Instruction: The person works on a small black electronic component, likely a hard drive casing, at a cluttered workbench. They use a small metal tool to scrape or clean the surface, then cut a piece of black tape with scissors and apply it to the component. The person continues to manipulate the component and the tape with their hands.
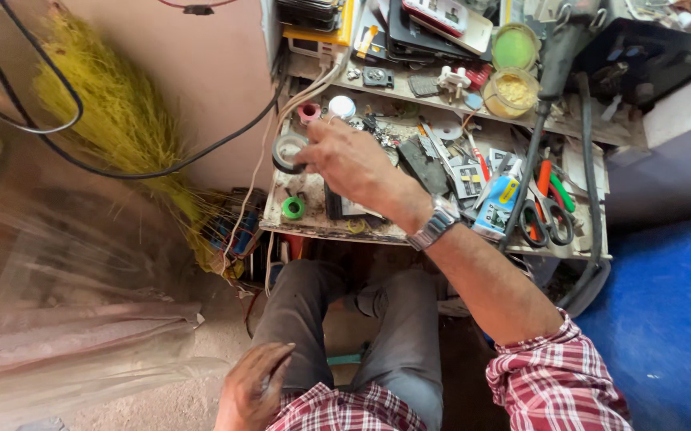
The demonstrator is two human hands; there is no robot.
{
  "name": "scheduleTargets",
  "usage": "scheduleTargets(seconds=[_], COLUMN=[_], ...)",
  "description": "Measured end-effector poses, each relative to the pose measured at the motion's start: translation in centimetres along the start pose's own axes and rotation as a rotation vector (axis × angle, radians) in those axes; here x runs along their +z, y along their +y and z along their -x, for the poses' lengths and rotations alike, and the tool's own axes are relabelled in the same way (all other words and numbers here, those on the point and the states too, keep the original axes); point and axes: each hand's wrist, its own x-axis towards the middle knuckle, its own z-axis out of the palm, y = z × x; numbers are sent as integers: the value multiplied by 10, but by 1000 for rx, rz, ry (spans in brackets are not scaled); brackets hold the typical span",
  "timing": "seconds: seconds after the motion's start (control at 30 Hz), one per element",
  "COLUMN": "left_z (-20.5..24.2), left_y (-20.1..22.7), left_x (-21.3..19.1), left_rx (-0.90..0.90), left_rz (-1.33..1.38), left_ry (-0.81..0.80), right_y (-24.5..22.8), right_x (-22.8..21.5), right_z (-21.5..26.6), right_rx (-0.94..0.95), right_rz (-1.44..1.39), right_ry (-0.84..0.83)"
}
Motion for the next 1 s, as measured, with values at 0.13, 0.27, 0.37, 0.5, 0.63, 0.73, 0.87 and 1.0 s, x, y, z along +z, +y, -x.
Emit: scheduleTargets(seconds=[0.13,0.27,0.37,0.5,0.63,0.73,0.87,1.0], left_z=[-3,-32,-63,-74,-73,-80,-88,-89], left_y=[-7,4,24,49,67,81,102,115], left_x=[-5,-16,-17,7,12,16,12,9], left_rx=[-88,-389,-577,-684,-454,-199,-30,245], left_rz=[55,340,642,780,678,578,502,266], left_ry=[17,-25,-120,-241,-226,-211,-131,92], right_y=[-3,-51,-105,-135,-140,-144,-146,-156], right_x=[-37,-57,-37,-8,28,53,56,38], right_z=[22,95,138,183,212,229,233,225], right_rx=[-52,-81,-113,-63,409,782,681,680], right_rz=[123,213,-30,-194,-713,-1310,-1370,-1036], right_ry=[215,124,-8,55,364,374,526,567])
